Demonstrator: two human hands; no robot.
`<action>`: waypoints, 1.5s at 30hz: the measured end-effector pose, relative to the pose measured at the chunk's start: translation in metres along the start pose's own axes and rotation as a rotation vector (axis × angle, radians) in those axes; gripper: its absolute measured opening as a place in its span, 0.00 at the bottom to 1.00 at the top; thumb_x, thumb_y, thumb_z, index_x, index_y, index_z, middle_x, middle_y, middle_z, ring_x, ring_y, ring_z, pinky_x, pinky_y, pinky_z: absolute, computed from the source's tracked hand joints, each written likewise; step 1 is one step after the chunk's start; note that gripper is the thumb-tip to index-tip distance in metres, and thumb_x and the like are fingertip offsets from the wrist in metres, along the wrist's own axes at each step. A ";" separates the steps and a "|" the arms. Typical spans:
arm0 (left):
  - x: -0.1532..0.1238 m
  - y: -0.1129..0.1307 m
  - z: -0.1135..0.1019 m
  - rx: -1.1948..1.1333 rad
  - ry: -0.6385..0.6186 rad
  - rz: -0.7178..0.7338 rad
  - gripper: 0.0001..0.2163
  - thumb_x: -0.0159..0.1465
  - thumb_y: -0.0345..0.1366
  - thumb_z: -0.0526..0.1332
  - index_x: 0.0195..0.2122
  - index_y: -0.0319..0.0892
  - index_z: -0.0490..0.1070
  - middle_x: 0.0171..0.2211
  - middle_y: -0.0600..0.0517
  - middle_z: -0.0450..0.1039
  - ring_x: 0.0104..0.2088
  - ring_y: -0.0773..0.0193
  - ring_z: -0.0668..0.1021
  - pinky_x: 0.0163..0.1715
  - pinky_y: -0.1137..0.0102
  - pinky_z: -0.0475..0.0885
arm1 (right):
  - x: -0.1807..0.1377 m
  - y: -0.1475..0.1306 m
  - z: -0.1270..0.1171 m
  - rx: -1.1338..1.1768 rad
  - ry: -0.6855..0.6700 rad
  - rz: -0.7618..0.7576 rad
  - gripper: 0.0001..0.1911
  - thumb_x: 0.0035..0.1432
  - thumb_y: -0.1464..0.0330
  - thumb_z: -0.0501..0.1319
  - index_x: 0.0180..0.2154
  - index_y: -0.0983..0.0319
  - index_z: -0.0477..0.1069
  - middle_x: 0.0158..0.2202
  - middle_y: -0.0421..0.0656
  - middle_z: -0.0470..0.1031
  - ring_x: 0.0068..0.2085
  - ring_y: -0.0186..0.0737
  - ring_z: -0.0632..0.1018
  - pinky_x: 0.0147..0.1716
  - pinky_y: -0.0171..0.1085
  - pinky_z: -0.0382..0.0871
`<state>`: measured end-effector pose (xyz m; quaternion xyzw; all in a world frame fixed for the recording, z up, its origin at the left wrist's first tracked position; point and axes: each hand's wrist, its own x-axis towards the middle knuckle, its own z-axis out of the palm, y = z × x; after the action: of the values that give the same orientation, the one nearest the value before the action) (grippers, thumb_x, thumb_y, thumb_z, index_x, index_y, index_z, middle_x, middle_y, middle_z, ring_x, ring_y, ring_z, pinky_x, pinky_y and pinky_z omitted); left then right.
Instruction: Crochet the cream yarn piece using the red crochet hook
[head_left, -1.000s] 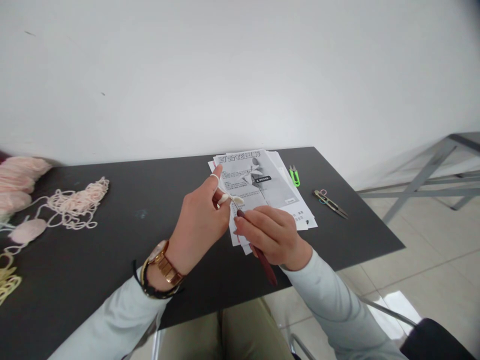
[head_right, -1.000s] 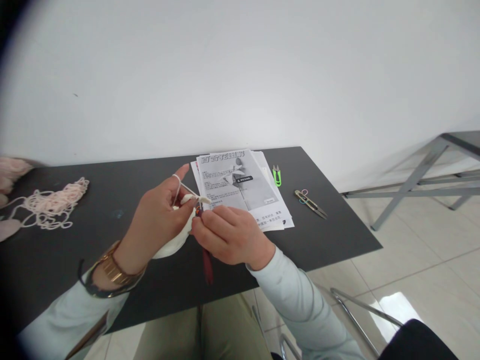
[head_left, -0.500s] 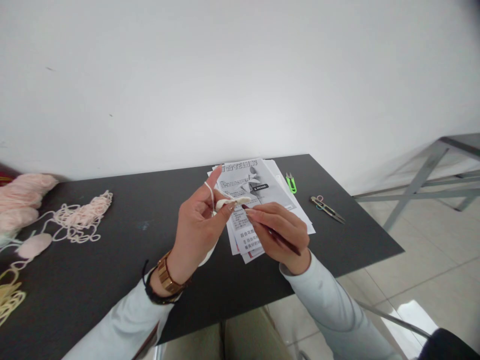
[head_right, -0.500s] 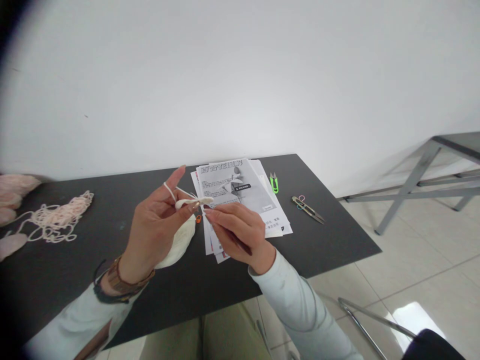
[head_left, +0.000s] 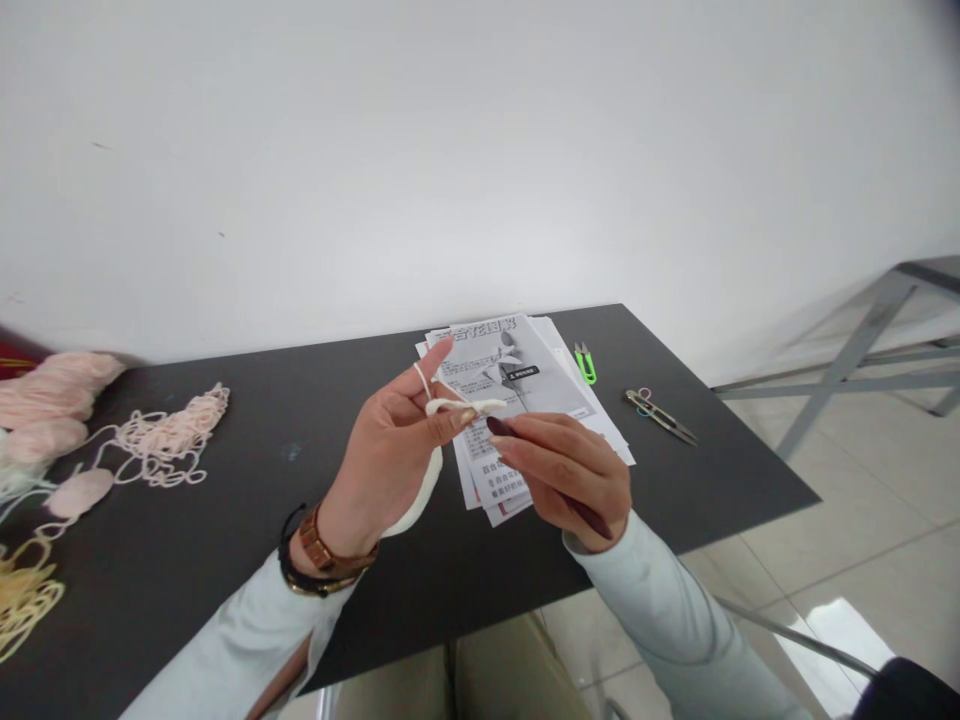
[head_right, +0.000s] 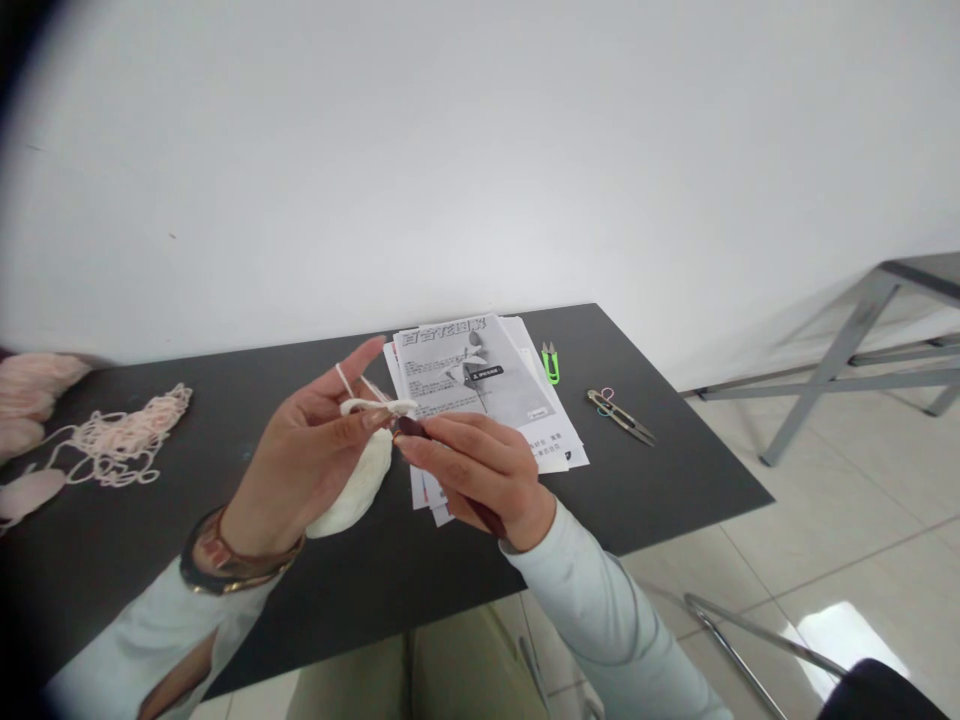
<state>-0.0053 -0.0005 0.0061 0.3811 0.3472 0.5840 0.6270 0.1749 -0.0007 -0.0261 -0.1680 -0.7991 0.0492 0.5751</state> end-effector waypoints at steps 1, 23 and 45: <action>-0.001 -0.001 0.000 0.055 -0.001 0.060 0.33 0.52 0.27 0.71 0.60 0.46 0.67 0.26 0.56 0.75 0.28 0.70 0.74 0.35 0.73 0.71 | 0.001 -0.001 0.002 0.014 0.038 0.031 0.18 0.57 0.80 0.61 0.49 0.65 0.75 0.40 0.52 0.80 0.42 0.43 0.81 0.39 0.41 0.79; 0.005 0.002 -0.008 0.070 -0.086 0.061 0.34 0.52 0.26 0.70 0.61 0.51 0.66 0.26 0.56 0.74 0.28 0.70 0.73 0.32 0.75 0.69 | 0.000 -0.001 0.007 0.069 0.099 0.129 0.21 0.56 0.80 0.60 0.48 0.56 0.76 0.40 0.46 0.81 0.39 0.41 0.82 0.37 0.39 0.79; 0.004 0.004 -0.005 -0.010 -0.091 0.019 0.33 0.52 0.26 0.71 0.60 0.49 0.68 0.26 0.55 0.75 0.29 0.70 0.74 0.34 0.74 0.70 | -0.002 0.003 0.002 0.095 0.056 0.089 0.20 0.57 0.81 0.58 0.48 0.59 0.76 0.45 0.48 0.80 0.44 0.42 0.81 0.41 0.40 0.79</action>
<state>-0.0112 0.0045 0.0071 0.4073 0.3117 0.5736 0.6387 0.1742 0.0017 -0.0297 -0.1773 -0.7713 0.1079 0.6017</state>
